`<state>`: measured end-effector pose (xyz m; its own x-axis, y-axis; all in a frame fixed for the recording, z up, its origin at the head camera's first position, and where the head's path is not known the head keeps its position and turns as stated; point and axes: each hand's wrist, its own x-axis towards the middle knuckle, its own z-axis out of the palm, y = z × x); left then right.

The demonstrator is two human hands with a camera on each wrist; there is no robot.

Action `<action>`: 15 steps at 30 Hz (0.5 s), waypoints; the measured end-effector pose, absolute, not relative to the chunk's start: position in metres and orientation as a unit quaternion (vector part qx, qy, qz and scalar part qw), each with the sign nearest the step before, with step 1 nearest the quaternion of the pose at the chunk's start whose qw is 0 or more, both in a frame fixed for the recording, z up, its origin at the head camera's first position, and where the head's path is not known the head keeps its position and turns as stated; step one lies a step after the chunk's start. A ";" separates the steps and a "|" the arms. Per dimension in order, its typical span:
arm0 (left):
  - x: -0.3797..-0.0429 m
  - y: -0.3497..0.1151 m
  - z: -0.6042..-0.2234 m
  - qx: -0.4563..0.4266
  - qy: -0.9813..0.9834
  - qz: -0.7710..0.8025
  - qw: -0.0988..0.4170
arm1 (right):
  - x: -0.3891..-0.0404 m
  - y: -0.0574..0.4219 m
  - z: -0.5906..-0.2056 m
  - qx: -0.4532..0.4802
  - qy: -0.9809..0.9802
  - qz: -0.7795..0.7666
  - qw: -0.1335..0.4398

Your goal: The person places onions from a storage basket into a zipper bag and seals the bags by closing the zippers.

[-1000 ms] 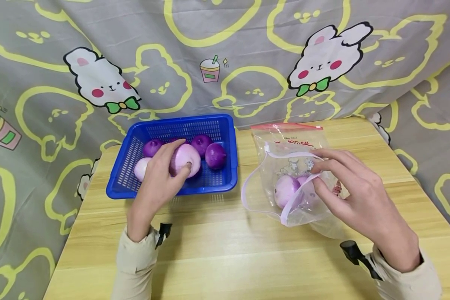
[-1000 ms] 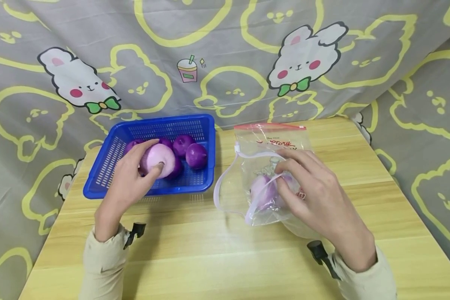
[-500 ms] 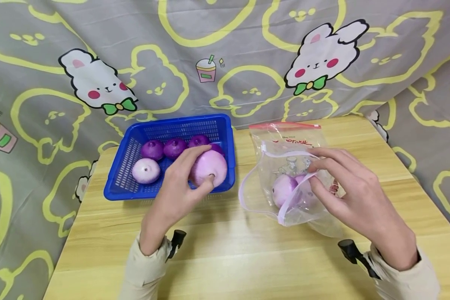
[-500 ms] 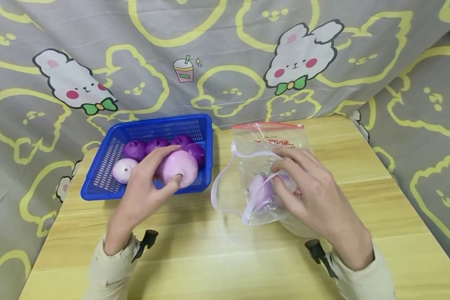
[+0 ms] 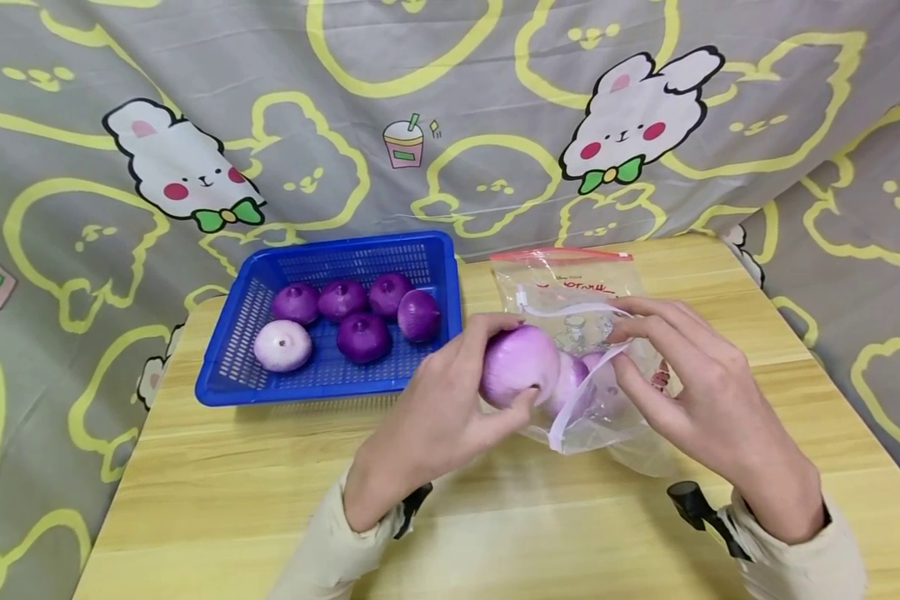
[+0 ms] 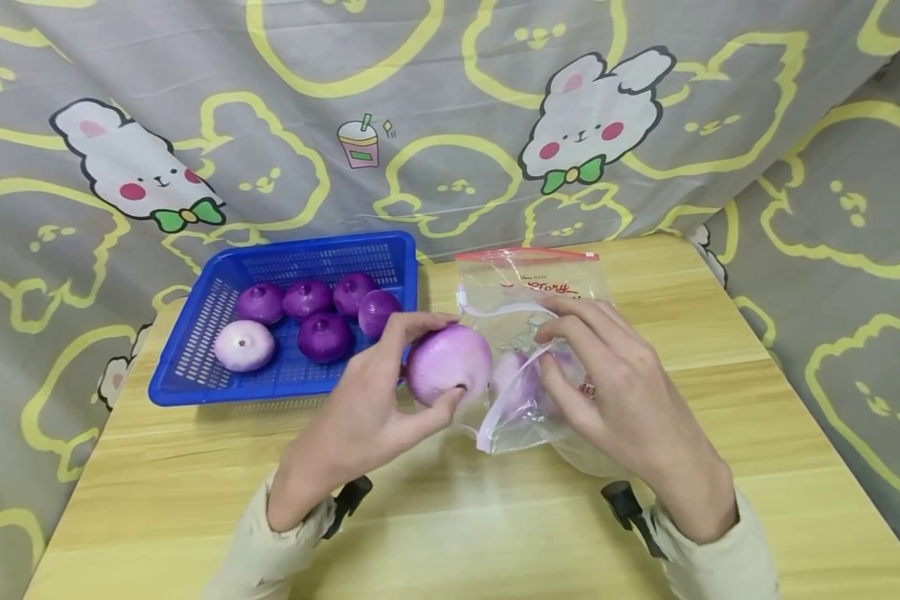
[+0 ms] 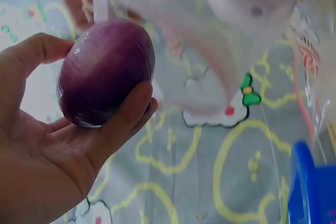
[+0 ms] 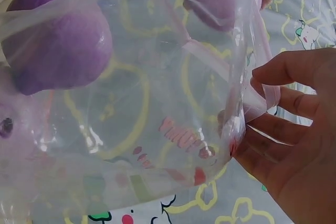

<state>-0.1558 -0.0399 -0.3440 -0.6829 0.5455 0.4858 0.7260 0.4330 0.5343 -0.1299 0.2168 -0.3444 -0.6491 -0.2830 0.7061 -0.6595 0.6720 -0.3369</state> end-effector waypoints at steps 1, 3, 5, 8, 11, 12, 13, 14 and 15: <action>-0.155 -0.036 -0.344 -0.381 -0.839 -0.371 0.116 | -0.130 0.217 -0.344 0.274 -0.858 0.298 0.317; -0.153 -0.030 -0.346 -0.387 -0.838 -0.367 0.114 | -0.129 0.217 -0.343 0.274 -0.857 0.298 0.319; -0.153 -0.025 -0.348 -0.399 -0.836 -0.356 0.122 | -0.129 0.217 -0.343 0.276 -0.855 0.300 0.320; -0.154 -0.018 -0.351 -0.414 -0.832 -0.345 0.132 | -0.128 0.216 -0.342 0.279 -0.853 0.303 0.322; -0.156 -0.012 -0.354 -0.429 -0.824 -0.345 0.135 | -0.127 0.215 -0.340 0.286 -0.847 0.308 0.325; -0.158 -0.009 -0.355 -0.435 -0.820 -0.349 0.134 | -0.127 0.215 -0.340 0.289 -0.844 0.311 0.327; -0.159 -0.007 -0.356 -0.441 -0.815 -0.352 0.134 | -0.126 0.214 -0.339 0.293 -0.841 0.313 0.330; -0.160 -0.005 -0.357 -0.447 -0.809 -0.357 0.134 | -0.126 0.214 -0.338 0.298 -0.836 0.318 0.334; -0.162 -0.002 -0.357 -0.453 -0.803 -0.364 0.133 | -0.126 0.213 -0.338 0.303 -0.831 0.323 0.337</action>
<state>-0.1617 -0.0022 -0.3574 -0.5544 0.6313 0.5424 0.8240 0.3248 0.4641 -0.1262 0.2130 -0.3379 -0.5892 -0.2855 0.7559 -0.7213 0.6076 -0.3327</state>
